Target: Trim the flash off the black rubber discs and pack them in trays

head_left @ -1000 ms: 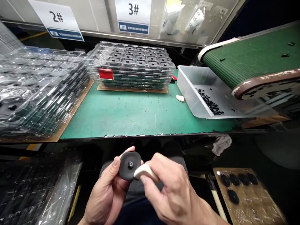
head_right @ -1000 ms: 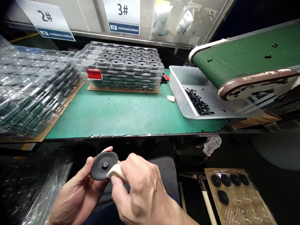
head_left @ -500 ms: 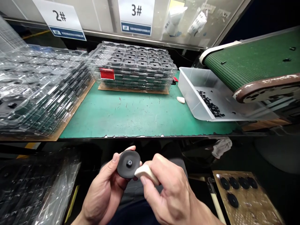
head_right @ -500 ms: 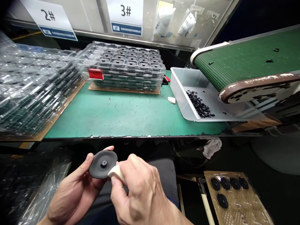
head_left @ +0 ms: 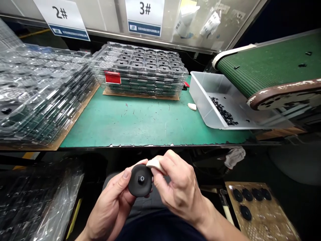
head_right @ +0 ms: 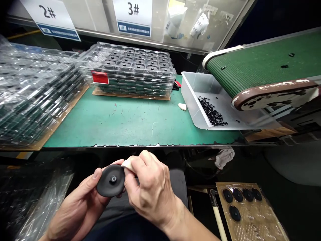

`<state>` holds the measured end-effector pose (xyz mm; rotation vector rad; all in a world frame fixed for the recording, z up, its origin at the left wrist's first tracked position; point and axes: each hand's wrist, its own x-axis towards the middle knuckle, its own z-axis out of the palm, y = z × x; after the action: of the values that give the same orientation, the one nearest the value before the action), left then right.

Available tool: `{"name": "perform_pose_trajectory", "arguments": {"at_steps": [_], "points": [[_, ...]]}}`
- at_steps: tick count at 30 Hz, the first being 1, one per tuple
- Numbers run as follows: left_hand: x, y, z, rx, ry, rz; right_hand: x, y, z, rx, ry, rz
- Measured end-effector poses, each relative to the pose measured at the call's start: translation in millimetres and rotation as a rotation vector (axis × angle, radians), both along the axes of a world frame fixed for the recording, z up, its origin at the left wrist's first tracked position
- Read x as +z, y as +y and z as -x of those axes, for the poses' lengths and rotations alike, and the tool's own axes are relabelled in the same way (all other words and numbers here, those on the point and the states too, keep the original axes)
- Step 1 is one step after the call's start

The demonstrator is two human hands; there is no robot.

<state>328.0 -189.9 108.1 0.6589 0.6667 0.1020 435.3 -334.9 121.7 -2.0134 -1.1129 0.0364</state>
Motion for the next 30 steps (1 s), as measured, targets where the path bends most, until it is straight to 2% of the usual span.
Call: {"name": "perform_pose_trajectory", "arguments": {"at_steps": [5, 9, 11, 14, 16, 21, 25, 27, 30], "points": [[-6.1, -3.8, 3.0, 0.132, 0.038, -0.086, -7.2, 2.8, 24.9, -0.024, 0.03, -0.081], [-11.0, -8.3, 8.7, 0.195, 0.037, -0.146, -7.6, 4.3, 33.4, 0.031, 0.085, -0.098], [-13.0, -7.7, 10.2, 0.138, 0.013, -0.123, -6.0, 2.5, 24.5, 0.017, 0.055, -0.049], [-15.0, -5.6, 9.6, -0.02, -0.045, -0.072, -2.4, -1.3, 8.6, 0.019, -0.027, 0.031], [-15.7, -6.6, 8.3, -0.043, -0.075, -0.076, -1.0, -1.8, 5.2, 0.036, -0.073, 0.046], [-17.5, -14.8, 9.6, 0.179, -0.016, -0.192, -5.7, 7.8, 29.4, -0.062, 0.009, -0.079], [-20.2, -13.1, 16.2, 0.266, -0.001, -0.252, -7.2, 13.8, 38.6, -0.021, 0.054, -0.138], [-20.7, -9.5, 17.1, 0.222, -0.016, -0.236, -5.0, 12.9, 29.2, -0.014, 0.042, -0.1], [-20.2, -5.4, 13.9, 0.035, -0.09, -0.142, -0.4, 8.3, 10.8, 0.022, -0.012, -0.039]]}}
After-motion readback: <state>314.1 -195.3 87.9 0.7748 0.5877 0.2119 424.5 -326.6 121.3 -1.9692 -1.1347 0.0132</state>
